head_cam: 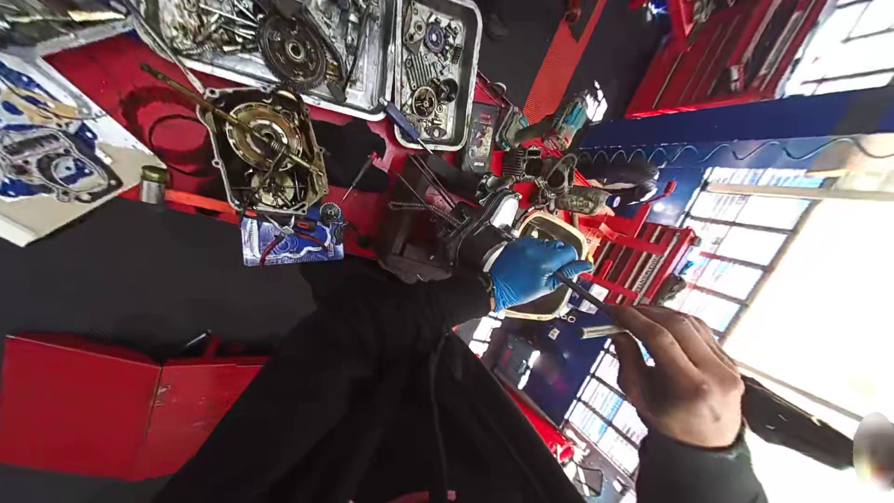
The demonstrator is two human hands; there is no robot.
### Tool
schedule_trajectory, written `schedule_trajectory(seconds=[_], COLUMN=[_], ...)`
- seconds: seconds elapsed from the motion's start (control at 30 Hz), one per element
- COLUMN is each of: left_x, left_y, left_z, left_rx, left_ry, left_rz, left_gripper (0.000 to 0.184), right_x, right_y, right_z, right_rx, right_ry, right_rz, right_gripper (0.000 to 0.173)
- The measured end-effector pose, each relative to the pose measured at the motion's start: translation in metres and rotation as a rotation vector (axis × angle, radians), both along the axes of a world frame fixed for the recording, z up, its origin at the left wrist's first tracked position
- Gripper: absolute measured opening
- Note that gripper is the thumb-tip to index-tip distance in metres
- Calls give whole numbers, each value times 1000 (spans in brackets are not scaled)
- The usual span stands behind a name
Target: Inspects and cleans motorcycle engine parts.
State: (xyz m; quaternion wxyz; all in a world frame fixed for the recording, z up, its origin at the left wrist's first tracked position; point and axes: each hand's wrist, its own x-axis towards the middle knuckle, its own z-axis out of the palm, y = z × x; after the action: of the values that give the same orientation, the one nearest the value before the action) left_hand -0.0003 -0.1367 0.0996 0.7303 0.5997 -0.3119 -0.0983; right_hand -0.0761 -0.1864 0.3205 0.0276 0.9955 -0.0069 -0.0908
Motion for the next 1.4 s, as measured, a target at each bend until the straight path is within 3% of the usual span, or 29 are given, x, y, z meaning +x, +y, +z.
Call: schedule_trajectory(seconds=[0.3,0.4,0.5,0.6,0.63,0.7,0.8,0.83,0.97,1.03,1.13,1.17,1.27,1.3,1.4], left_x=[3,-4,-13,-8,-6,-4,-3,-1,-4,0,5,6,5,6,9], left_y=[5,6,7,13,14,12,12,14,13,15,16,18,20,20,18], left_z=[-3,3,27,50,54,59,64,66,64,65,66,67,68,68,69], left_rx=[32,13,-67,-60,-42,15,57,56,37,42,29,15,40,62,91], left_ry=[43,15,-30,-44,-40,-31,3,12,-20,24,57,65,37,38,45], left_rz=[-13,-16,-11,-81,-100,-124,-167,-203,-159,-173,-145,-158,-183,-204,-240], left_gripper=[35,26,21,16,16,24,24,25,24,27,22,20,23,26,29], right_x=[15,14,11,4,-1,-8,-7,-1,13,11,17,22,29,26,24], right_y=[15,17,13,4,1,2,13,16,3,-3,5,8,2,-1,2], right_z=[6,9,8,17,21,27,26,24,27,36,41,40,36,37,40], right_rx=[-123,-197,-135,-126,-127,-26,365,392,-195,-108,285,249,-163,-177,181], right_ry=[13,-9,-29,58,110,197,270,245,200,271,359,344,298,310,405], right_rz=[139,155,3,-207,-245,-256,-185,-162,-160,-165,-83,-59,-65,-73,-29], right_gripper=[27,43,60,51,55,65,56,54,77,76,71,71,89,87,73])
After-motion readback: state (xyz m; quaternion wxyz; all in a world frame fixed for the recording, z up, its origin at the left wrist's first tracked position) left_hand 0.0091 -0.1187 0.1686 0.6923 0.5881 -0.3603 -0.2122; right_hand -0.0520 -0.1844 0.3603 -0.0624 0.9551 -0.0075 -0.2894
